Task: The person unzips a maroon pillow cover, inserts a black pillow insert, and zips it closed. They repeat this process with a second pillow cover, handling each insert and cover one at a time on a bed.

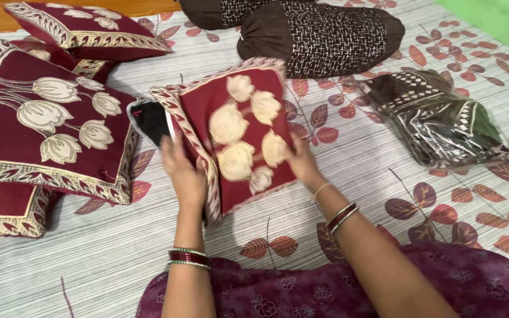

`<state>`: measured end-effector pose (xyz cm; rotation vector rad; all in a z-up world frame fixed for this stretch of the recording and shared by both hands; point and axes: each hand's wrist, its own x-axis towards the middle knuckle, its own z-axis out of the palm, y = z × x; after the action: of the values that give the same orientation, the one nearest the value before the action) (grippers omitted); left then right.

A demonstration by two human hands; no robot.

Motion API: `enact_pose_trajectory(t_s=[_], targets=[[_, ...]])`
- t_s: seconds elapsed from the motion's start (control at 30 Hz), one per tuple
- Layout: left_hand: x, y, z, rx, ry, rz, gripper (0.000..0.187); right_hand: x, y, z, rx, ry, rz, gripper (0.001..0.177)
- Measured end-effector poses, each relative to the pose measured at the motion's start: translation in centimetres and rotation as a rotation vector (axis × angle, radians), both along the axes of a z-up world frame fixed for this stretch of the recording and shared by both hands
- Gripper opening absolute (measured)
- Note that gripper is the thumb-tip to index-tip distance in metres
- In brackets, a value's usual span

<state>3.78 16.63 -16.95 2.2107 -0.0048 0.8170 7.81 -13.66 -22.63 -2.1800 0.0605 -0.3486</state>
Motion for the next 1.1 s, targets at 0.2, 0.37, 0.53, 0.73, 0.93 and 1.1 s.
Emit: enact_pose_trajectory(t_s=[0.2,0.37,0.53,0.73,0.93,1.1], targets=[[1.6,0.7,-4.3,-0.001,0.175,0.055,0.060,-3.5,2.2,-0.5,-0.248,0.333,0.095,0.107],[0.8,3.2,-5.4,-0.105,0.423,0.162,0.060,-4.7,2.2,1.6,-0.133,0.329,0.121,0.112],[0.2,4.1,-6.6,-0.122,0.737,0.210,0.069,-2.3,-0.6,-1.4,0.664,0.473,-0.022,0.088],[0.2,2.1,-6.0,-0.446,0.583,0.253,0.074,0.4,-4.8,-9.4,1.001,0.511,0.007,0.050],[0.0,0.3,-1.6,-0.998,0.594,0.031,0.040,2.8,-8.2,-12.6,0.854,0.442,-0.212,0.029],[-0.6,-2.7,2.5,-1.125,0.548,-0.183,0.025,5.0,-10.7,-9.3,0.514,0.053,-0.364,0.016]])
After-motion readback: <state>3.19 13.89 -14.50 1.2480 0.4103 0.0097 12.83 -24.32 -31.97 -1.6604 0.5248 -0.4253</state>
